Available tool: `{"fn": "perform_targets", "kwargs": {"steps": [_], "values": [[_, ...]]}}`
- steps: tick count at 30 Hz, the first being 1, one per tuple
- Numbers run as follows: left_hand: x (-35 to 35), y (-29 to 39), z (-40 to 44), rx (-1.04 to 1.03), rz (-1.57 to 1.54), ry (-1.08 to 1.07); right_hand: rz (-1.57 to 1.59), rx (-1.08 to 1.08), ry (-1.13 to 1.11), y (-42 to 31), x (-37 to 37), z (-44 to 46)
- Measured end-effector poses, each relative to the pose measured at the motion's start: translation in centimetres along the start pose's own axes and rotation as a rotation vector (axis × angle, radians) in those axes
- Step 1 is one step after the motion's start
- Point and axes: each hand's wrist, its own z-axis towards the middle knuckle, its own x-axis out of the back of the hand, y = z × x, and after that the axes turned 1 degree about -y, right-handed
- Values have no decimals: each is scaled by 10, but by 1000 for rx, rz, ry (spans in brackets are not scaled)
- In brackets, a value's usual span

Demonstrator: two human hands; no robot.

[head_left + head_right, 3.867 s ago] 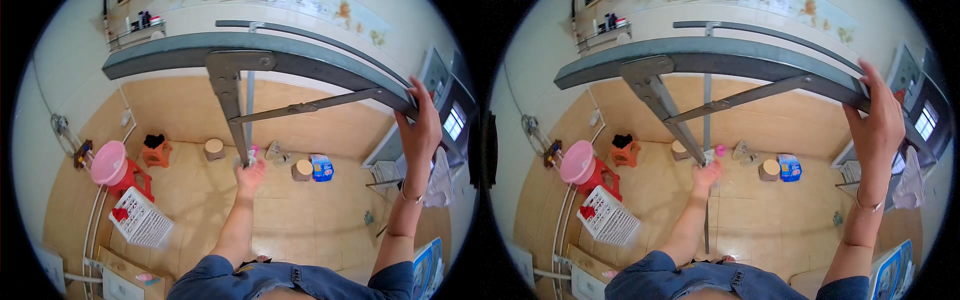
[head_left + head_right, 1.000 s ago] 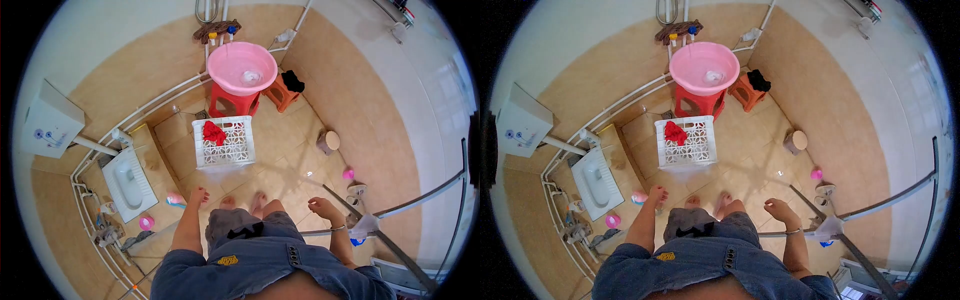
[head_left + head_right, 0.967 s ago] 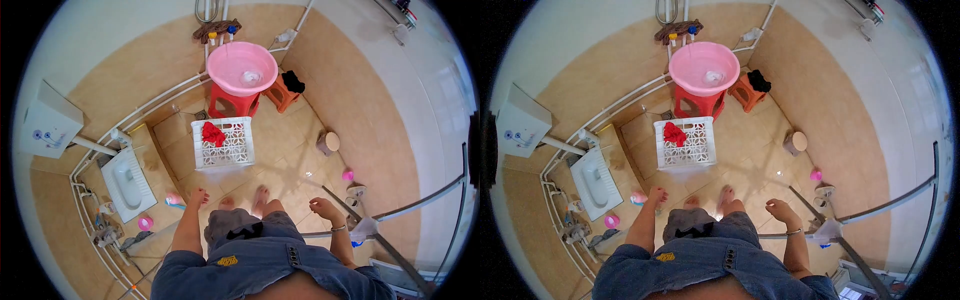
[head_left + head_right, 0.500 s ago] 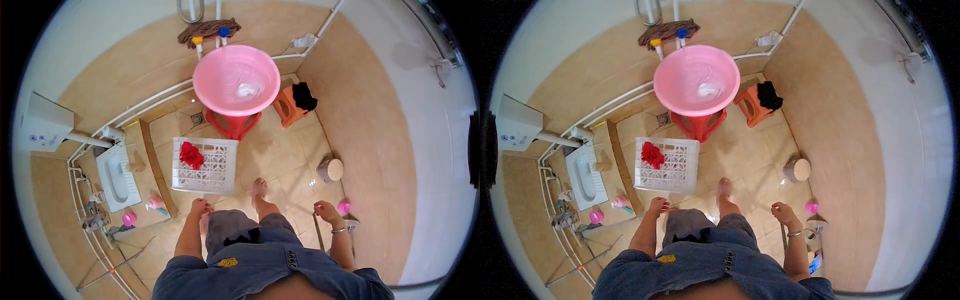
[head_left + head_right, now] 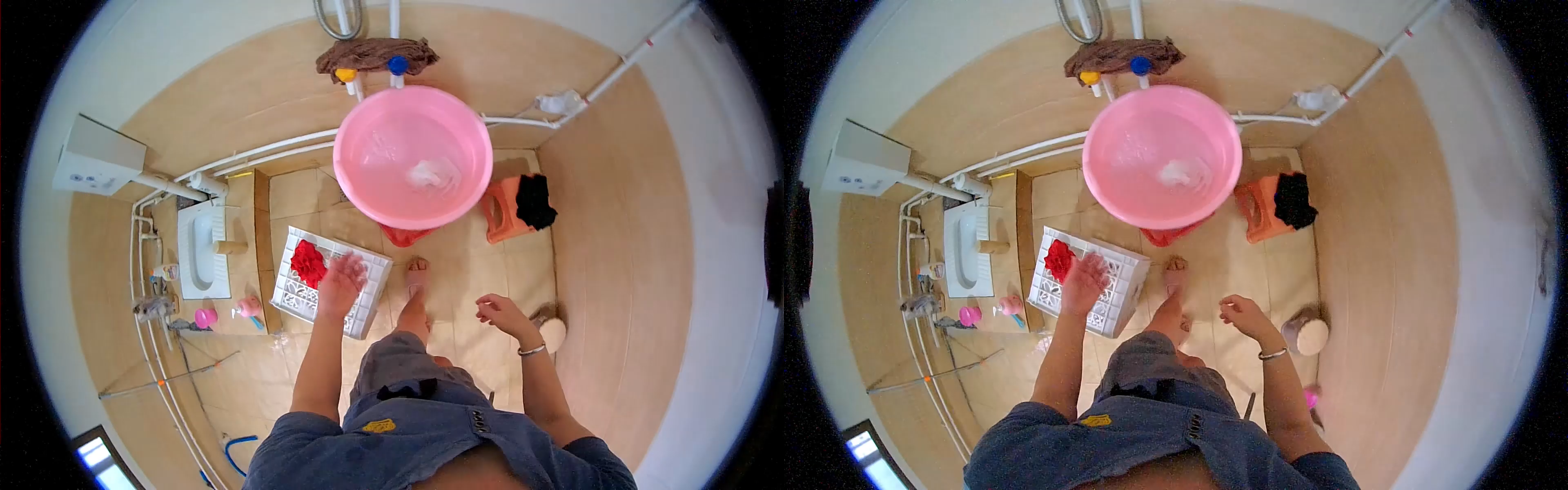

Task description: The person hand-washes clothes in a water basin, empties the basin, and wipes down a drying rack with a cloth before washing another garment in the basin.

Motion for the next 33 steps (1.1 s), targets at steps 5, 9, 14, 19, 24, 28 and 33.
{"fn": "perform_targets", "kwargs": {"steps": [5, 9, 14, 19, 24, 28, 33], "values": [[-50, 53, 77, -423, -396, -81, -16, -51, -172, -76, 15, 84], [-58, 86, 132, -632, -495, -155, -27, 10, -294, -130, 17, 168], [-43, 107, 180, -671, -544, -174, 162, -39, -353, -170, 2, 292], [-18, 108, 207, -708, -577, -11, 212, -107, -478, -159, 13, 391], [-13, 108, 231, -748, -567, 119, 463, 2, 171, -128, 10, 473], [-8, 106, 254, -798, -623, 257, 707, -128, -288, -165, -44, 456], [-1, 108, 276, -856, -690, 382, -57, 795, -435, -241, -140, 375]]}}
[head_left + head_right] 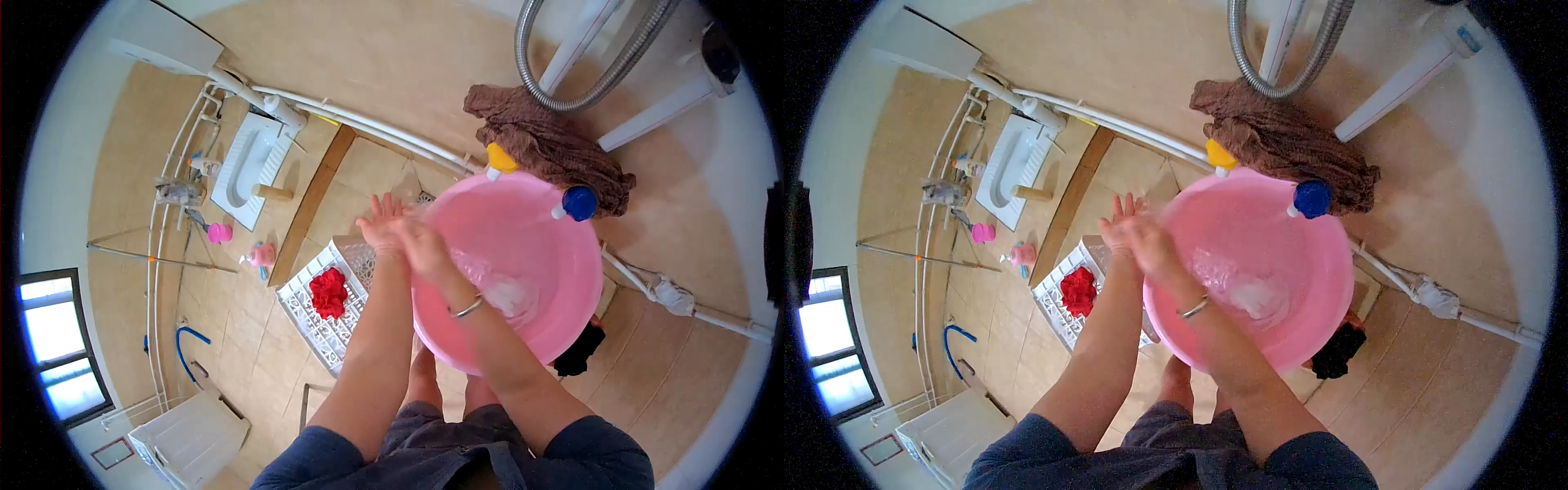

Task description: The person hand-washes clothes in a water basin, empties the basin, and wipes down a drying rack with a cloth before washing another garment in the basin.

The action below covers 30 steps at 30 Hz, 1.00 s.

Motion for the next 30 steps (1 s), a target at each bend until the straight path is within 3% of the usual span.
{"fn": "perform_targets", "kwargs": {"steps": [1, 2, 4, 5, 7, 9, 11, 13, 14, 16, 18, 20, 22, 24, 25, 27, 28, 30], "values": [[-1, -3, 1, -48, -38, 39, -462, 335, 21, -10, -8, 5], [-8, -5, -5, -50, -39, 37, -462, 339, 20, -12, -7, 7], [-17, -10, -21, 62, 207, -254, -801, 236, -60, -12, 1, 19], [-13, -3, -9, 200, 80, -139, -552, 118, -160, 4, 12, 35], [-50, -1, -41, 243, 98, -168, -128, -191, -30, 41, 39, 35], [-54, 2, -49, 306, 75, -265, 229, -334, 122, 20, 81, 12], [-55, 4, -61, 362, 38, -335, 298, -673, 229, 46, 115, -21], [-44, 2, -67, 410, 1, -402, 188, -803, 509, 96, 142, -52], [-35, 1, -68, 482, 138, -423, 184, -808, 503, 105, 139, -57], [-20, 4, -67, 546, 276, -437, 432, -731, 860, 123, 131, -62], [-20, 8, -70, 442, 127, -386, 836, -542, 490, 100, 103, -56], [-24, 11, -65, 334, 104, -325, 1113, -660, 398, 73, 70, -23], [-29, 15, -58, 228, 85, -271, 1893, -448, -379, 63, 34, 2], [-31, 18, -53, 306, 124, -353, 2086, -313, -559, 21, 1, 27], [-34, 18, -53, 319, 125, -353, 2084, -304, -546, -3, -9, 32], [-43, 18, -57, 407, -30, -452, 1548, -502, -21, -38, -18, 36], [-47, 17, -62, 421, -30, -449, 1549, -498, -6, -36, -17, 35], [-54, 10, -77, 369, 36, -347, 1173, -424, -181, -32, -11, 31]]}}
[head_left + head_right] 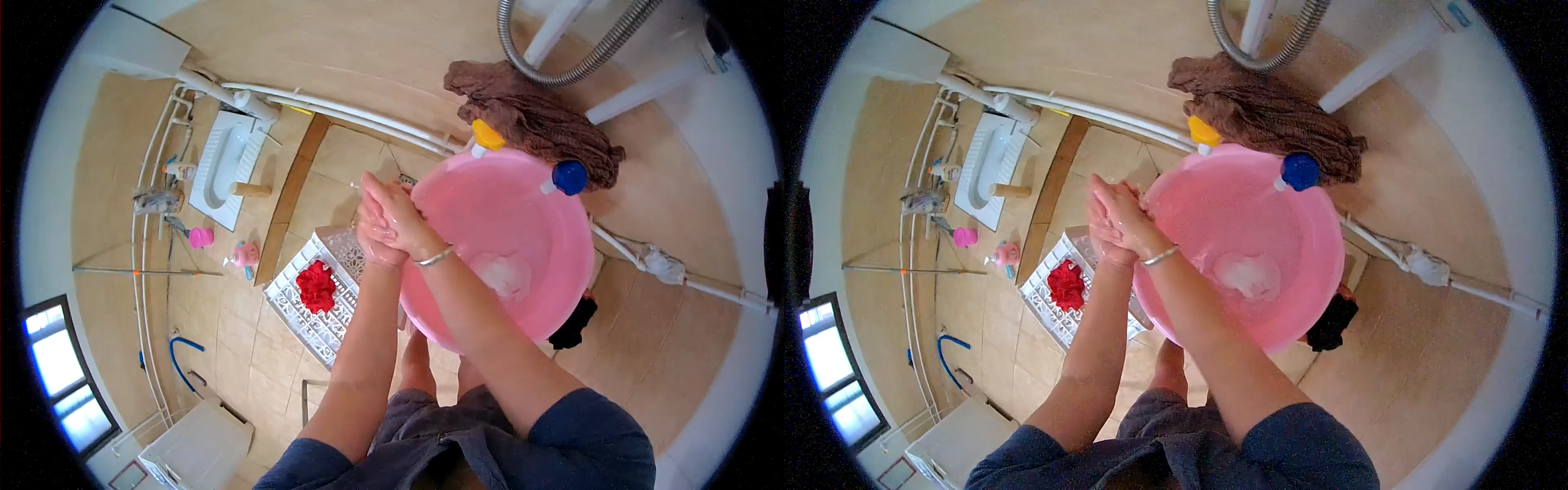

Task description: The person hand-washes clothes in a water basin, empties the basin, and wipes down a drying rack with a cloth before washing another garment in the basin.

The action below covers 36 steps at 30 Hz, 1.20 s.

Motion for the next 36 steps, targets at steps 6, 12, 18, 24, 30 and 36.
{"fn": "perform_targets", "kwargs": {"steps": [6, 12, 18, 24, 30, 36], "values": [[79, -61, -8, 466, 641, 534, -1064, -137, 595, -65, 122, -123], [139, -115, -16, 917, 827, 1032, -1253, -68, 1341, -55, 179, -205], [148, -122, -23, 532, 541, 750, -1223, 107, 901, 9, 90, -158], [62, -116, -31, 188, 1151, 527, -1754, 193, 999, -52, 144, -140], [96, -134, -33, -423, 1787, 498, -2097, 367, 995, -67, 159, -200], [138, -138, -32, 248, 1312, 737, -1733, 30, 1190, -20, 210, -193]]}}
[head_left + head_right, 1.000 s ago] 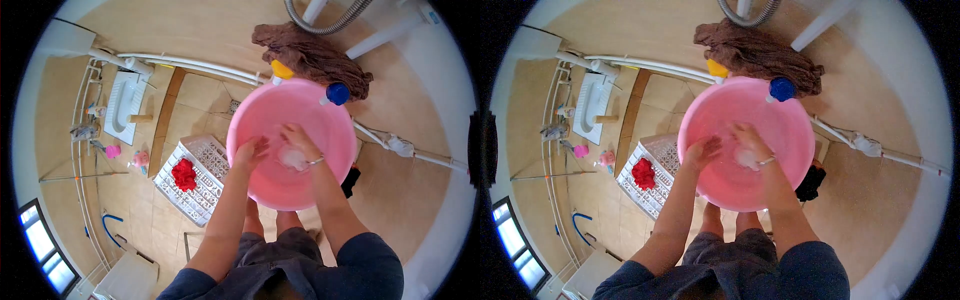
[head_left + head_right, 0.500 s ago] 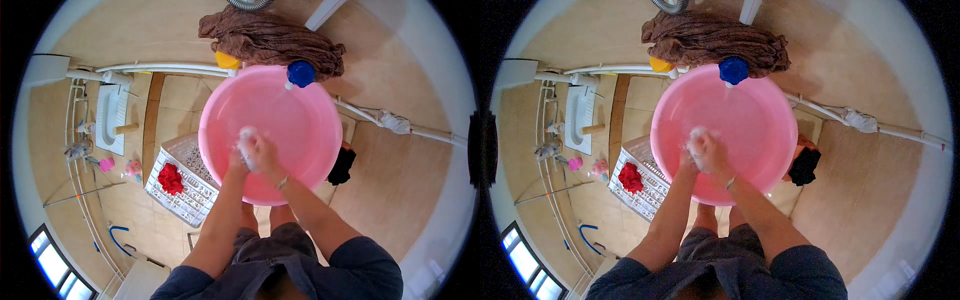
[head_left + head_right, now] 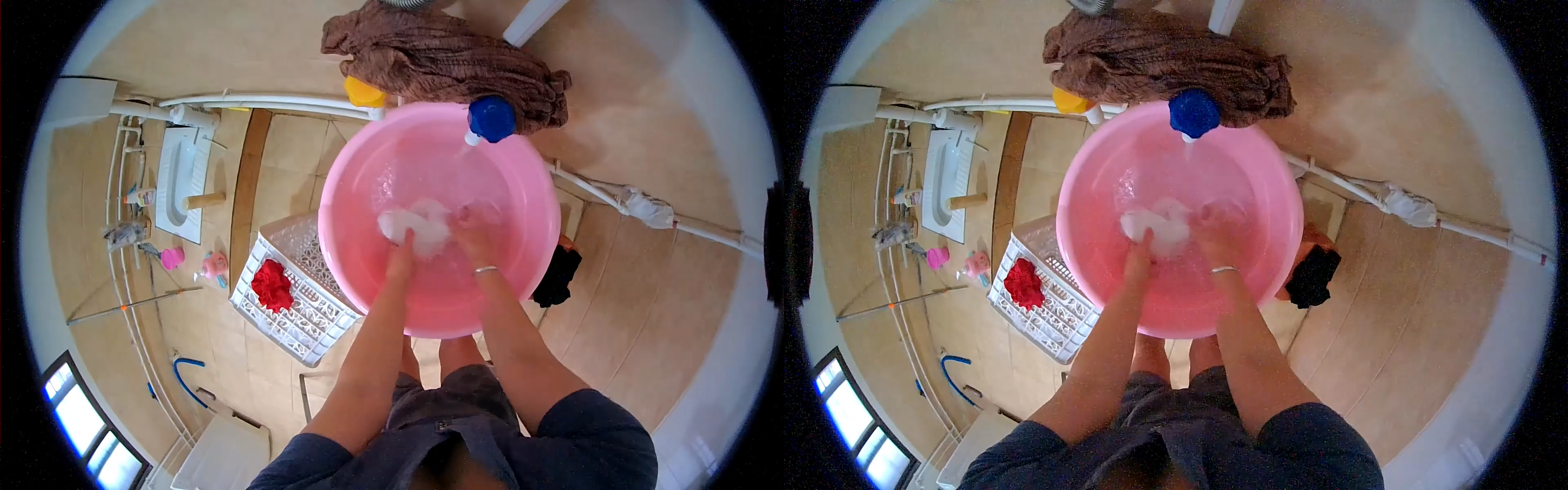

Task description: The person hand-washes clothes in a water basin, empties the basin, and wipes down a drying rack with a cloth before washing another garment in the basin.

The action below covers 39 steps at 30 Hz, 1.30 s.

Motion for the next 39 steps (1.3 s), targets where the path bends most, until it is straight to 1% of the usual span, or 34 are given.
{"fn": "perform_targets", "kwargs": {"steps": [1, 2, 3, 4, 5, 7, 8, 10, 11, 12, 14, 15, 17, 18, 20, 21, 22, 23, 24, 25, 26, 27, 28, 29, 30, 31, 32, 34, 35, 36, 37, 38, 39], "values": [[1, 15, -4, 230, -162, -121, 556, -174, -120, -1, -32, -6], [1, 29, -8, 477, -295, -211, 709, -129, -227, -15, -41, -13], [5, 28, 1, 383, -366, -220, 861, -100, -342, -29, -50, -21], [8, 26, 6, 287, -436, -228, 601, 140, -436, -55, -31, -31], [9, 23, 8, 288, -436, -224, 603, 139, -439, -75, -13, -44], [11, 17, 7, 167, -1010, -566, 265, 574, -232, -100, 13, -67], [9, 17, 3, 167, -1009, -563, 268, 573, -233, -92, 10, -62], [-2, 30, -13, 93, -596, -273, 206, 66, -93, -67, 2, -31], [-9, 54, -41, -35, -658, -263, 308, -136, -102, -63, 19, -11], [-10, 55, -45, -35, -659, -260, 405, -339, -115, -57, 38, 1], [-10, 57, -49, -97, -383, -295, 839, -394, 198, -4, 11, 0], [-10, 52, -44, -102, -390, -296, 838, -385, 199, 8, 17, -2], [-5, 18, -18, 134, -470, -97, -100, -100, -451, 24, 30, -11], [-1, -3, 0, 131, -476, -99, -104, -95, -448, 26, 32, -11], [6, -40, 29, 268, -1020, -106, -201, -136, -370, 28, 33, -11], [5, -30, 18, 268, -1024, -100, -203, -132, -376, 13, 43, -8], [2, -5, -3, 259, -854, -109, 28, -162, -214, -15, 61, 2], [-1, 8, -12, 249, -683, -115, 146, -181, -138, -24, 55, 10], [-4, 4, -5, 249, -681, -106, 264, -192, -60, -33, 49, 17], [-6, -2, 4, 307, -637, -194, 236, 11, -184, -26, 24, 21], [-10, -3, 8, 337, -619, -237, 205, 214, -304, -24, 8, 21], [-13, -4, 12, 367, -599, -282, 263, 217, -476, -39, 12, 14], [-18, -4, 15, 239, -751, -230, 320, 217, -646, -56, 15, 4], [-20, -5, 15, 111, -897, -175, 317, 216, -649, -62, 9, -12], [-18, -19, 23, 111, -899, -173, 335, 332, -463, -67, 3, -30], [-15, -48, 40, -148, -589, -163, 350, 446, -277, -68, 1, -39], [-12, -78, 55, -394, -269, -147, 349, 447, -284, -70, 6, -36], [-14, -71, 40, -626, 63, -126, 279, 14, -382, -81, 21, -20], [-24, -20, 0, -232, -126, -114, 538, -35, -335, -69, 26, -1], [-28, 30, -37, 160, -308, -90, 561, -143, -186, -61, 23, 8], [-32, 59, -59, 53, -322, 99, 567, -253, -42, -48, 17, 13], [-22, 51, -47, 56, -334, 101, 510, -194, 126, -29, 16, 13], [-2, 33, -24, 97, -190, 159, 449, -134, 297, -8, 19, 9]]}}
